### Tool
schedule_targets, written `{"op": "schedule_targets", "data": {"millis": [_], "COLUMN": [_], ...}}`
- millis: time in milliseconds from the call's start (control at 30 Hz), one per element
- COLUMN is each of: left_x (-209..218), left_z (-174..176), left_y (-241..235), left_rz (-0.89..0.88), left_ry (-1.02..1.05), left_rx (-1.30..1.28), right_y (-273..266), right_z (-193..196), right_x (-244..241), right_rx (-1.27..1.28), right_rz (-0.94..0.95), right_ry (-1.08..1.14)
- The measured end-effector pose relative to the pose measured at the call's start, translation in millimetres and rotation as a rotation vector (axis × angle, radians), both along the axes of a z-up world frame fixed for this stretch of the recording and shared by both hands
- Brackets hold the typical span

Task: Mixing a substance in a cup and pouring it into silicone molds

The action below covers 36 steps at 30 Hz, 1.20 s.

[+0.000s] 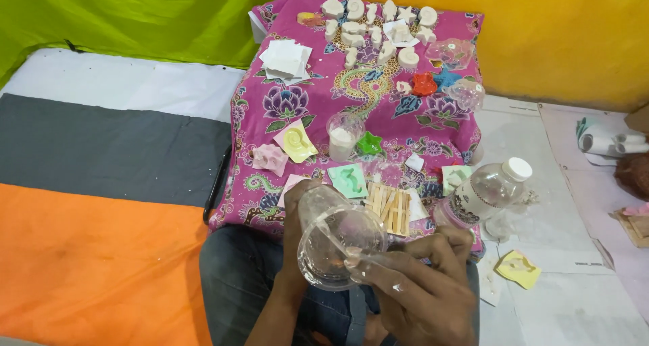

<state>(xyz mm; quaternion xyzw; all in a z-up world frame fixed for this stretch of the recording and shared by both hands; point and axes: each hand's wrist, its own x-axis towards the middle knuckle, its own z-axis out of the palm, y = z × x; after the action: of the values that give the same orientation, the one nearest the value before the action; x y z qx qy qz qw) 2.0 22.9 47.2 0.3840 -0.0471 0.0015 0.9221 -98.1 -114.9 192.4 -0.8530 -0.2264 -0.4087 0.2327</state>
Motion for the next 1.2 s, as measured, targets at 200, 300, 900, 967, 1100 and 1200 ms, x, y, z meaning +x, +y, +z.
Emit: {"op": "schedule_targets", "data": {"millis": [200,300,900,967,1100,1200], "left_x": [0.7,0.6,-2.7,-5.5,-4.3,-2.3], "left_z": [-8.8,-3.3,32.0,37.5,35.5,32.3], "left_y": [2.0,1.6,9.9,11.2,9.3,9.0], "left_rz": [0.081,0.023,-0.126,-0.167,-0.16,-0.132], "left_ry": [-0.187,0.05,-0.365,-0.357,-0.285,-0.341], "left_rx": [0.295,0.108,0.906,0.77,0.749,0.784], "right_y": [-4.3,-3.6,-41.1,-33.4,-33.3,-36.8], "right_z": [-5.3,-5.8,-24.5,-15.0,-16.6,-24.4], "right_x": [0.4,-0.2,23.8,25.4,18.3,19.8], "right_rx": [0.047,0.034,-0.133,0.009,0.011,-0.082], "right_rz": [0.022,-0.02,0.144,0.116,-0.004,-0.014], "right_ry": [0.035,0.017,0.098,0.051,-0.05,-0.057]}}
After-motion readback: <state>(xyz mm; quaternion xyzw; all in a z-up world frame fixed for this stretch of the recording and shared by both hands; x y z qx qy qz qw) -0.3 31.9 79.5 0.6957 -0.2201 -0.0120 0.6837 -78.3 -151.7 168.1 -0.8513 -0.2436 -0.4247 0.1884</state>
